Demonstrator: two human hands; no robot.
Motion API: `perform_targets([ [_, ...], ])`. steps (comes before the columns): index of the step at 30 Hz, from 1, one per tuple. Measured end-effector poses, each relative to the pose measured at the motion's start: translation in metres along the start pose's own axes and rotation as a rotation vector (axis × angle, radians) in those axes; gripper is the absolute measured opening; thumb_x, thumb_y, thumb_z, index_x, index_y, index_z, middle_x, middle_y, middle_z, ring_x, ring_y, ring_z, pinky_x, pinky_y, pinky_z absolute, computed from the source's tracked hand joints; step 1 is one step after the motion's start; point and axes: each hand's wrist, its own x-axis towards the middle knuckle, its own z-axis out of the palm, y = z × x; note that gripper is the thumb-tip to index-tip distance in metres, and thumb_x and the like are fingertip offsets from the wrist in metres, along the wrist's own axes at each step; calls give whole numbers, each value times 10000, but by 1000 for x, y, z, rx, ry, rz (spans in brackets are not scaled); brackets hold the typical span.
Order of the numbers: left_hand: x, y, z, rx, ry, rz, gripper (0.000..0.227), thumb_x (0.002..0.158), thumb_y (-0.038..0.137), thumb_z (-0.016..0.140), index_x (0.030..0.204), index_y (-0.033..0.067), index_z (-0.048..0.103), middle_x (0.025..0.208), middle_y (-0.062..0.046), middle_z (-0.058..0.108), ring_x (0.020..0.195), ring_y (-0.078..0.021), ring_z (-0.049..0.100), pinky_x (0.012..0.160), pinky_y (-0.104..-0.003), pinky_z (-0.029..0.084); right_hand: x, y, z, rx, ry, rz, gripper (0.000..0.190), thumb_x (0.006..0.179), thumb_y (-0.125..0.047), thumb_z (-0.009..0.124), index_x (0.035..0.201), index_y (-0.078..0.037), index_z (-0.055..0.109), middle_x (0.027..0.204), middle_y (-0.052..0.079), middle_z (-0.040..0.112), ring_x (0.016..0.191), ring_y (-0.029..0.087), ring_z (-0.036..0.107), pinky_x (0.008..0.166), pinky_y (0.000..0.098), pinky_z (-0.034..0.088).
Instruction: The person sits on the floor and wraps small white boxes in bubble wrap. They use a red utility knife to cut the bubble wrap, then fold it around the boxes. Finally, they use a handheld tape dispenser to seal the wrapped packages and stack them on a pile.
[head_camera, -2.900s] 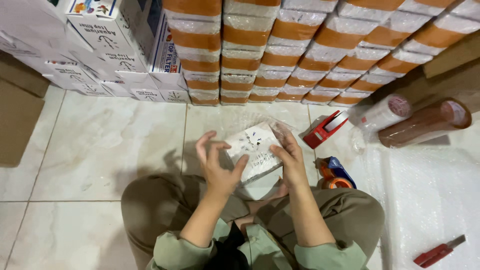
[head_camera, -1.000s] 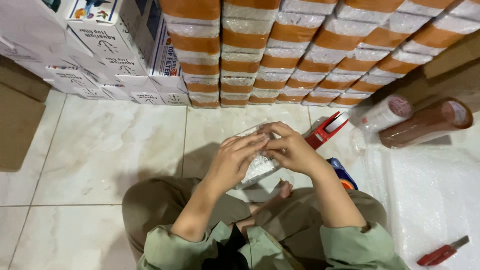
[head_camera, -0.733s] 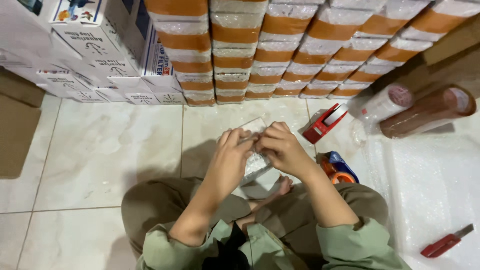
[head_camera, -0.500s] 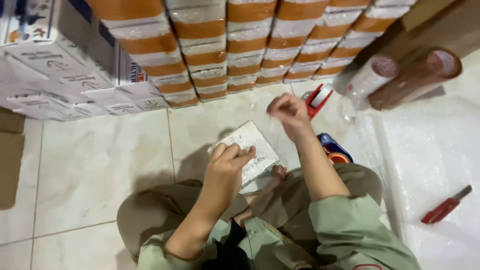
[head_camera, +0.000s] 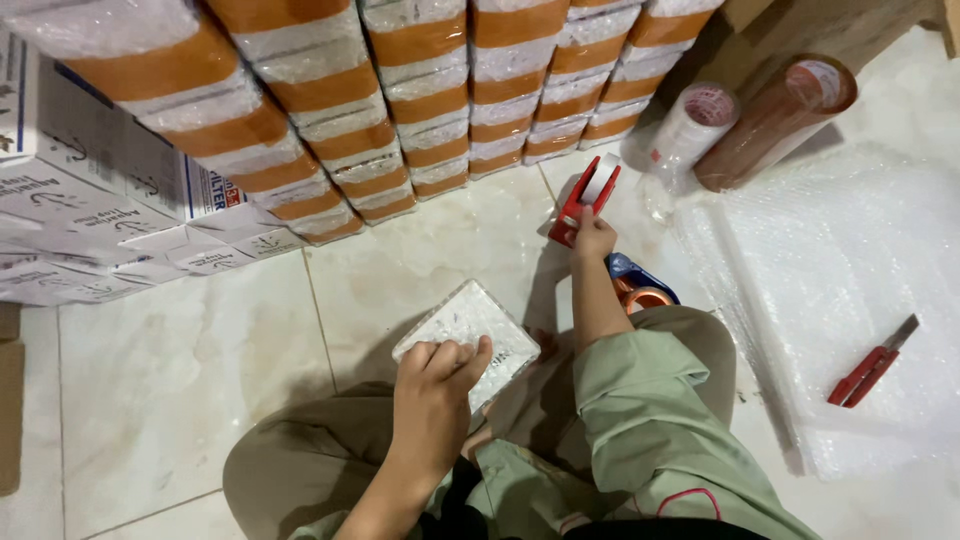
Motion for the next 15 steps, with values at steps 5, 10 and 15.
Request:
perform_targets([
  [5, -2, 1, 3, -1, 15, -27, 385, 813, -151, 515, 1075, 108, 626, 792, -3, 469, 624, -195, 357, 564, -329, 341, -36, -8, 4, 66, 137, 242, 106, 641, -116, 584, 544, -88, 550, 556, 29, 582, 486, 132, 484, 412, 298, 336],
  [10, 2, 4, 2, 10, 28, -53, 392, 778, -172, 530, 1039, 92, 657, 754, -16, 499, 613, -202, 385, 567, -326, 365, 1, 69, 11, 348, 87, 207, 216, 760, -80, 685, 622, -7, 535, 547, 84, 520, 486, 185, 496, 426, 293, 417],
  [15, -3, 1, 0, 20, -7, -91, 364, 808, -116, 531, 1072, 101, 656, 786, -39, 529, 679, -234, 456, 617, -355, 383, 63, 142, 22, 315, -479, 1009, 135, 777, 53, 648, 853, -57, 636, 813, 66, 616, 710, 127, 629, 498, 149, 560],
])
